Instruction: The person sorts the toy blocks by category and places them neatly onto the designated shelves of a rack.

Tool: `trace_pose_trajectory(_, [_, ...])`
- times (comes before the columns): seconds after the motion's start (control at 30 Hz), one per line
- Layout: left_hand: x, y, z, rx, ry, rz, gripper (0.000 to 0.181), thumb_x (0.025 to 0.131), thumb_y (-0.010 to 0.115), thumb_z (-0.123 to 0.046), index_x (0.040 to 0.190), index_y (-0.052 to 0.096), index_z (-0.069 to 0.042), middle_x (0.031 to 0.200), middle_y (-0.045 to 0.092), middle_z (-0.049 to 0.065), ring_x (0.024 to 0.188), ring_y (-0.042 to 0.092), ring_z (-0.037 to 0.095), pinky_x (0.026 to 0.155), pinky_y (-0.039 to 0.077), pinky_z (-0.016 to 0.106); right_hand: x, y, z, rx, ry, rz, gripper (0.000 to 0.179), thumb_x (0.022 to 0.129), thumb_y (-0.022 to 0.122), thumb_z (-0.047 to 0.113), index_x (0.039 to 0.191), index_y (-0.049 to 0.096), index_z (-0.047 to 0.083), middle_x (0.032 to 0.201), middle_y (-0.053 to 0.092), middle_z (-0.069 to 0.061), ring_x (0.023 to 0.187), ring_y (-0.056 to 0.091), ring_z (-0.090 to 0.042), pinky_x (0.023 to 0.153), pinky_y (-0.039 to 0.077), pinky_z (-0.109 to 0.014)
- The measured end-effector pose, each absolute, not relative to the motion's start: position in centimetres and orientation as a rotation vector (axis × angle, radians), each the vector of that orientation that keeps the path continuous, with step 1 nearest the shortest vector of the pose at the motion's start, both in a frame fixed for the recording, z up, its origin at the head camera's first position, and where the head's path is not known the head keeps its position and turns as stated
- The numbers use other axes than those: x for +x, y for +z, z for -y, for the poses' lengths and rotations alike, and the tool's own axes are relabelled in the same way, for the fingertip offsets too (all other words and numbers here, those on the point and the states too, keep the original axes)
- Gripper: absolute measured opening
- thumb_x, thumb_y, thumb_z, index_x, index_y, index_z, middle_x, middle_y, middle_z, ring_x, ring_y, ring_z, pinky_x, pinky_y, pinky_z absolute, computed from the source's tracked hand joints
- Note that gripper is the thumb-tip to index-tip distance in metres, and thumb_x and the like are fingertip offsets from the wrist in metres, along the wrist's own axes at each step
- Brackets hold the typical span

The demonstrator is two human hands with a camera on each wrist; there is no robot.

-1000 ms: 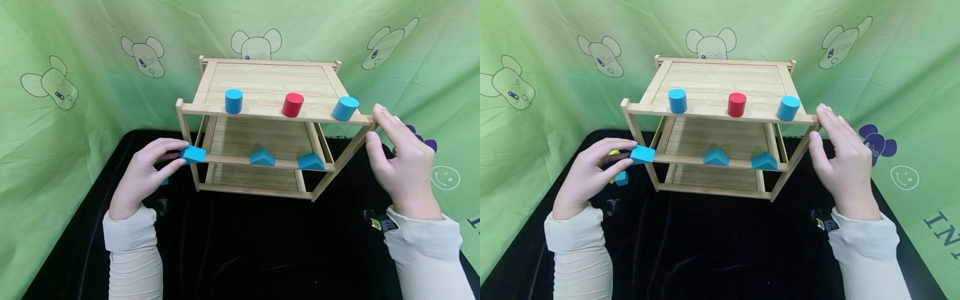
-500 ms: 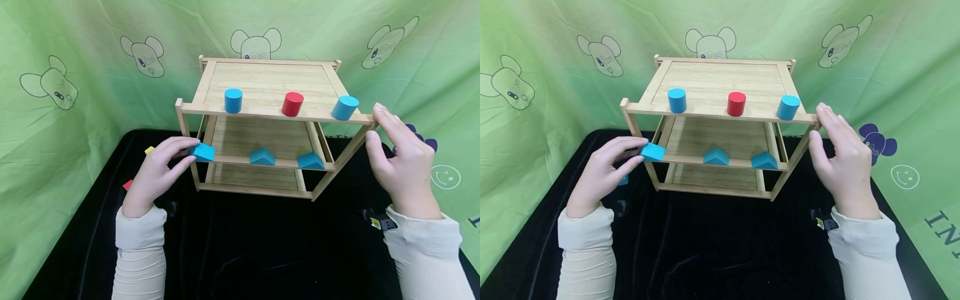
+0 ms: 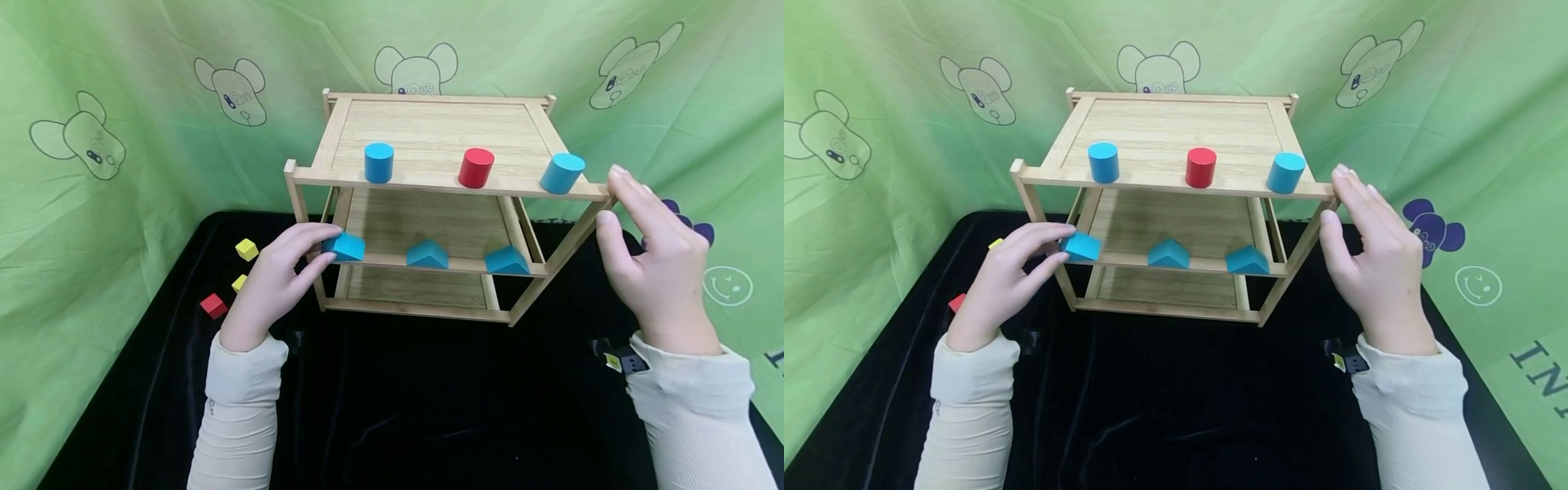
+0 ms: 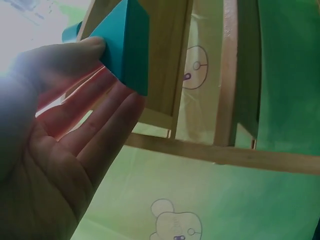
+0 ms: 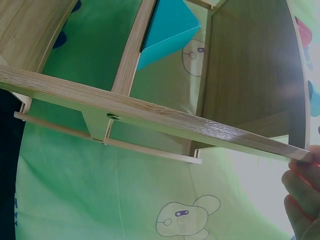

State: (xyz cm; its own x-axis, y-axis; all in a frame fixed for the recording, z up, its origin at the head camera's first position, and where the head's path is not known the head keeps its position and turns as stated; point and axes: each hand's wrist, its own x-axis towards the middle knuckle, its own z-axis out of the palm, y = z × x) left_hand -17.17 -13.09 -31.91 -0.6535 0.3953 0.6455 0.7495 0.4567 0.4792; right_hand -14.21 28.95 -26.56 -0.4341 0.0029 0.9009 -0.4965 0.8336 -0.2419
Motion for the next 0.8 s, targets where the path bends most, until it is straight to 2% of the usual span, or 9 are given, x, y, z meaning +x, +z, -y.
trace_pose_trajectory(0.17, [-17.4, -32.1, 12.6, -0.954, -1.058, 2.281, 0.035, 0.096, 0.069, -0.003, 0.13, 0.065, 0.0, 0.13, 0.063, 0.017, 0.108, 0.061, 0.027, 0.09, 0.054, 0.041, -14.2, -26.6, -29.0, 0.369, 0.584, 1.96, 0.04, 0.094, 0.06, 0.031, 0.126, 0.072, 0.01, 0.126, 0.069, -0.008, 0.121, 0.063, -0.019, 0.108, 0.043, -0.025])
trace_pose_trajectory(0.3, [-17.6, -32.3, 12.3, -0.952, -1.034, 2.298, 0.034, 0.097, 0.067, -0.005, 0.131, 0.064, 0.0, 0.13, 0.062, 0.017, 0.117, 0.06, 0.029, 0.097, 0.054, 0.044, -14.1, -26.6, -29.2, 0.364, 0.576, 1.97, 0.04, 0.094, 0.06, 0.032, 0.127, 0.072, 0.012, 0.127, 0.069, -0.006, 0.122, 0.062, -0.017, 0.107, 0.043, -0.021])
trace_pose_trajectory(0.5, [-17.9, -32.9, 11.6, -0.972, -0.996, 2.289, 0.033, 0.099, 0.065, -0.007, 0.132, 0.063, -0.001, 0.129, 0.062, 0.015, 0.114, 0.061, 0.027, 0.093, 0.056, 0.041, -14.1, -26.6, -29.2, 0.364, 0.581, 1.972, 0.04, 0.094, 0.06, 0.031, 0.128, 0.072, 0.012, 0.127, 0.068, -0.005, 0.122, 0.062, -0.018, 0.106, 0.043, -0.02])
trace_pose_trajectory(0.8, [-18.2, -33.5, 10.7, -0.968, -0.947, 2.317, 0.032, 0.101, 0.063, -0.008, 0.132, 0.063, -0.002, 0.128, 0.062, 0.015, 0.118, 0.06, 0.028, 0.102, 0.051, 0.041, -14.1, -26.6, -29.2, 0.359, 0.578, 1.972, 0.04, 0.094, 0.06, 0.031, 0.128, 0.071, 0.013, 0.128, 0.068, -0.005, 0.122, 0.062, -0.018, 0.105, 0.042, -0.017])
